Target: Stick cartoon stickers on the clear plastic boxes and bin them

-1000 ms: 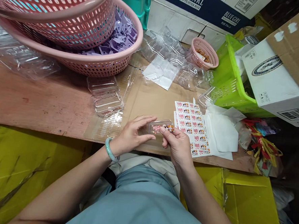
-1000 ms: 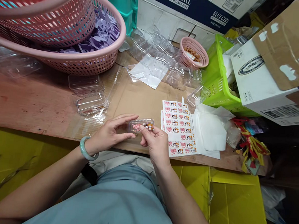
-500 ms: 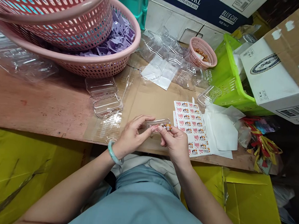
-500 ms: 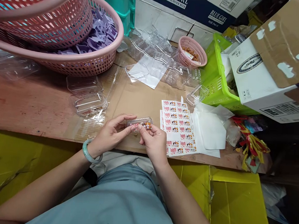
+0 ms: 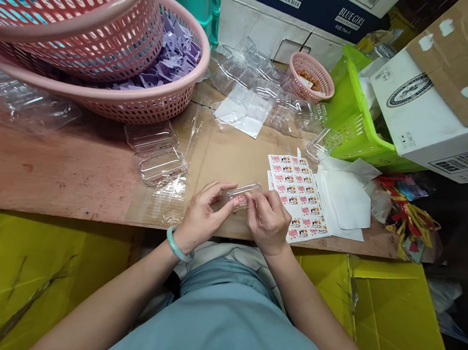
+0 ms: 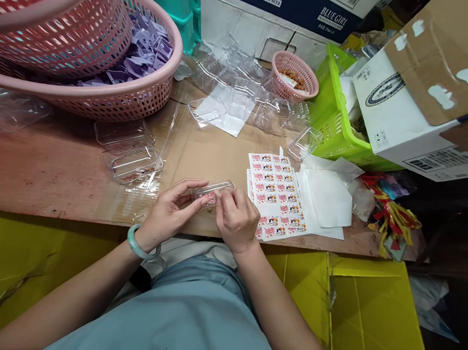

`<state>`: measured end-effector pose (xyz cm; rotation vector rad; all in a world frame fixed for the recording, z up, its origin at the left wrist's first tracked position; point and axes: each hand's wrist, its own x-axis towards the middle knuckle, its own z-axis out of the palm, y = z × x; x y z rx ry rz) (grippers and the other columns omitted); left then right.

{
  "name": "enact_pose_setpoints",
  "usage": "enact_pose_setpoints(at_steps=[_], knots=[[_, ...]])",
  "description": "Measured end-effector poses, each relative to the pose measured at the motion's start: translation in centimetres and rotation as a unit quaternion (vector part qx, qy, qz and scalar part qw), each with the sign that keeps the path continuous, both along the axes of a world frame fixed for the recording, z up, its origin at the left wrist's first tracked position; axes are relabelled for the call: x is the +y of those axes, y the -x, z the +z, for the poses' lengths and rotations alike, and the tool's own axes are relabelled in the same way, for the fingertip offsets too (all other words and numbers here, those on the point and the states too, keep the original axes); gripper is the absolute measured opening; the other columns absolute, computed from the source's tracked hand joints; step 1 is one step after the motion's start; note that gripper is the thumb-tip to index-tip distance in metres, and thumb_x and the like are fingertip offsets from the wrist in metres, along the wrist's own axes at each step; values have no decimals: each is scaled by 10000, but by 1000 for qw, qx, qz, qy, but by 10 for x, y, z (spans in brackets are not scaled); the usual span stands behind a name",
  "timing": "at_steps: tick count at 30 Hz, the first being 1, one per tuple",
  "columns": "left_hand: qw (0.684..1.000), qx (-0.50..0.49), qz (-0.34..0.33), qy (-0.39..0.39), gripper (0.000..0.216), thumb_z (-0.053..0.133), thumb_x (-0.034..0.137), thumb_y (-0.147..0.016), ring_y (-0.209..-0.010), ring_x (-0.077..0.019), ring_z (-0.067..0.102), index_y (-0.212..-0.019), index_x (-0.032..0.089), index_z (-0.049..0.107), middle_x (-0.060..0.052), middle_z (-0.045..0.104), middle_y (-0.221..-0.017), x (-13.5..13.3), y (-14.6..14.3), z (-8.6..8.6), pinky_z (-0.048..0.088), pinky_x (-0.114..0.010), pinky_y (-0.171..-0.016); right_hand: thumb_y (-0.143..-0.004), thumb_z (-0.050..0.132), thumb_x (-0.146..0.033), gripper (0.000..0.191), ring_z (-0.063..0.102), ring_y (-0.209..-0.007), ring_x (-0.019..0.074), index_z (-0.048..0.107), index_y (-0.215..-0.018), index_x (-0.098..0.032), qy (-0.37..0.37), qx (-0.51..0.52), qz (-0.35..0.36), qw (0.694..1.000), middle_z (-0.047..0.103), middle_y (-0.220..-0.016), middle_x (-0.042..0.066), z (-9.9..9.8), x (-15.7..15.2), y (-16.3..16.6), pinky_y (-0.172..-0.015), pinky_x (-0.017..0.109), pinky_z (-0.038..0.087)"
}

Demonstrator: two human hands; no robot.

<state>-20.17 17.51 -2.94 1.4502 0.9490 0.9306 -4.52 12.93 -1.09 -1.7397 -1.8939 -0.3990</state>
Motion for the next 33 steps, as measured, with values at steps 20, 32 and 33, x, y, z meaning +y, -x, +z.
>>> enact_pose_setpoints(at_steps=[20, 32, 33], knots=[[995, 32, 16, -97, 292, 630, 298, -867, -1113, -214, 613, -1147, 216, 631, -97, 640, -1188, -14, -1, 2, 526, -374, -940, -871, 587, -494, 356, 675, -975, 235, 702, -1030, -197, 163, 467, -39, 868, 731, -1043, 88, -6, -3, -20, -899, 375, 534], [875, 235, 93, -412, 528, 510, 40, -868, -1257, -259, 499, -1326, 301, 477, -86, 571, -1279, 7, 89, -16, 473, -492, -1027, -883, 558, -185, 464, 591, -1200, 213, 526, -1341, -251, 223, 307, 236, 894, 637, -1281, 88, -18, 57, 29, -1057, 415, 469], [863, 254, 101, -425, 552, 509, 32, -863, -1262, -266, 494, -1338, 309, 467, -87, 568, -1284, 9, 93, -19, 482, -491, -1018, -855, 595, -183, 530, 559, -1242, 228, 494, -1371, -252, 218, 274, 246, 904, 611, -1316, 97, -14, 67, 32, -1073, 431, 451]])
